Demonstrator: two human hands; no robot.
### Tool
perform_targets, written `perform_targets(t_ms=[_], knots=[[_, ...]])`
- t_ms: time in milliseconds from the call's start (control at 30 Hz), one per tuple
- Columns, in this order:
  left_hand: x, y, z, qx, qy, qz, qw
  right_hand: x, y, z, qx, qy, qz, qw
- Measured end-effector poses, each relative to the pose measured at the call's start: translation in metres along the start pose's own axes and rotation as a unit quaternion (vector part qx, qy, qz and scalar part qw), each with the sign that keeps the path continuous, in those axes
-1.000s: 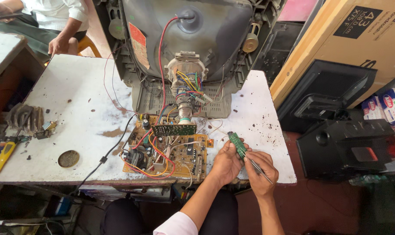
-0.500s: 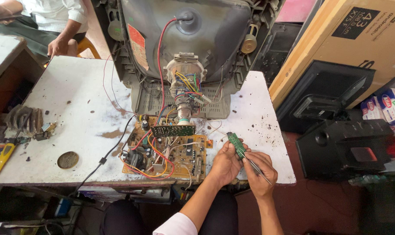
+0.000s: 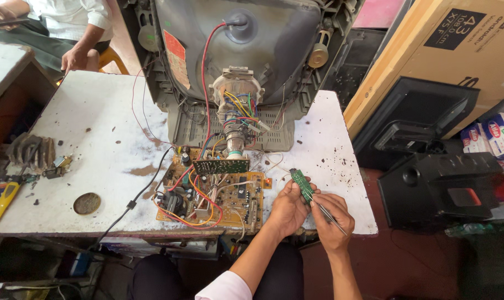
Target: The person holds a small green circuit board and uses a metal tool to scrape or clean its surface repeatedly. The board is turned over and worked on from different angles while the person remains seated at a cluttered workbench with a disassembled CRT television nearby.
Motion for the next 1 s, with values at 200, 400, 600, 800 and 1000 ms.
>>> perform_targets(t_ms=[200, 400, 600, 800, 1000], knots=[[0.0005, -0.0006, -0.0005, -0.007, 0.001, -0.006, 1.0, 0.0017, -0.001, -0.0023, -0.001, -0.004, -0.002, 1.0], [0.0003, -0.0008, -0.0002, -0.011, 0.0, -0.001, 1.0, 0.0034, 0.0, -0.0045, -0.001, -0.007, -0.002, 1.0], [0.0, -0.0026, -0.0008, -0.017, 0.003, -0.01, 1.0, 0.0, -0.0001, -0.0024, 0.005, 0.005, -0.003, 1.0], [-0.0012, -0.0032, -0.0009, -0.012, 0.003, -0.006, 1.0, -0.0011, 0.0, 0.0016, 0.002, 0.001, -0.01, 1.0], [0.0017, -0.0015, 0.0, -0.004, 0.009, -0.007, 1.0, 0.0022, -0.0005, 0.0036, 0.011, 0.0, -0.013, 1.0]])
Point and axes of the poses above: each hand's wrist, its own x-axis away from the middle knuckle, its own y-axis out of the back of the hand, z = x × y, the point moved 1 cm from there along -x, towards the middle knuckle, and after that the axes turned 2 degrees about x, right-handed, at the moved point
